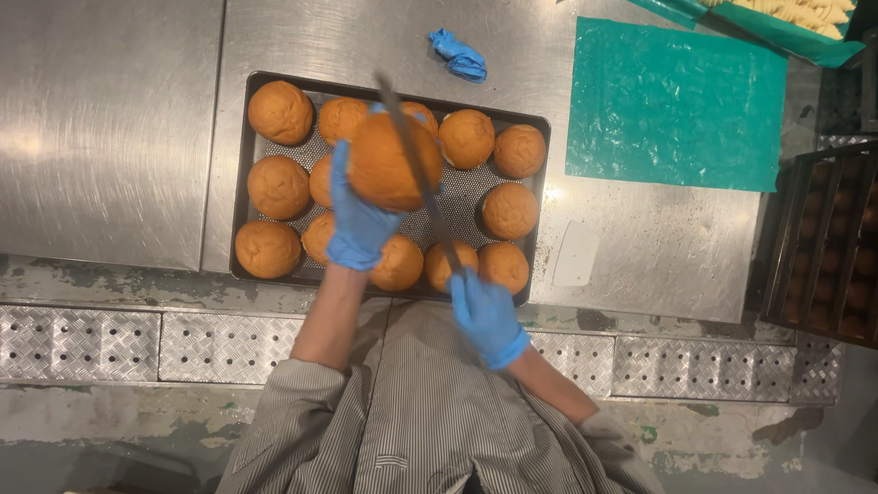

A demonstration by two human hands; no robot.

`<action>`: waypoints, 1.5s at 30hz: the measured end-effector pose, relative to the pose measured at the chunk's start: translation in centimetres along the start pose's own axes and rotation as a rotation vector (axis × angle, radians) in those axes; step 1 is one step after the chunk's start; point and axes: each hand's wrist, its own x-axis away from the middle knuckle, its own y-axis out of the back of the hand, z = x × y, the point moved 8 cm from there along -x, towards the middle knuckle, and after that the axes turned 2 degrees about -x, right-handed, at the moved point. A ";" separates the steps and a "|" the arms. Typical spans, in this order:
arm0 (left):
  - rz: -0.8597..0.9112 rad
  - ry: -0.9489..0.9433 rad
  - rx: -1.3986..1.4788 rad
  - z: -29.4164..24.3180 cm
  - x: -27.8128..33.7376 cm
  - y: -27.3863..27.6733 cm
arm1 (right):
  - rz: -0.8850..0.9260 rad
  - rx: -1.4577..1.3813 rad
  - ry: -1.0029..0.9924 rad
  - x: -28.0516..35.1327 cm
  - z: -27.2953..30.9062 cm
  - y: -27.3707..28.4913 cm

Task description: The person slices a cross shape into the top of several bread buns on a metal baking tray using a long knife, handling one bun at a time with blue-gloved hands.

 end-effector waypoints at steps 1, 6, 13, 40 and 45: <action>0.001 -0.001 -0.001 -0.4 0.2 0.1 | 0.109 0.114 0.023 0.9 0.0 -1.0; 0.056 -0.058 -0.248 1.4 1.0 -0.1 | -0.090 0.340 0.245 1.1 1.2 1.2; 0.110 -0.059 -0.282 2.8 0.7 -1.8 | -0.048 0.615 0.506 0.1 0.1 -0.7; -0.117 -0.448 -0.198 -8.9 -0.7 3.0 | 0.019 0.029 -0.019 4.7 -7.3 0.3; 0.135 -0.137 -0.053 -4.4 -0.8 1.1 | -0.083 -0.130 -0.067 0.8 -3.7 0.7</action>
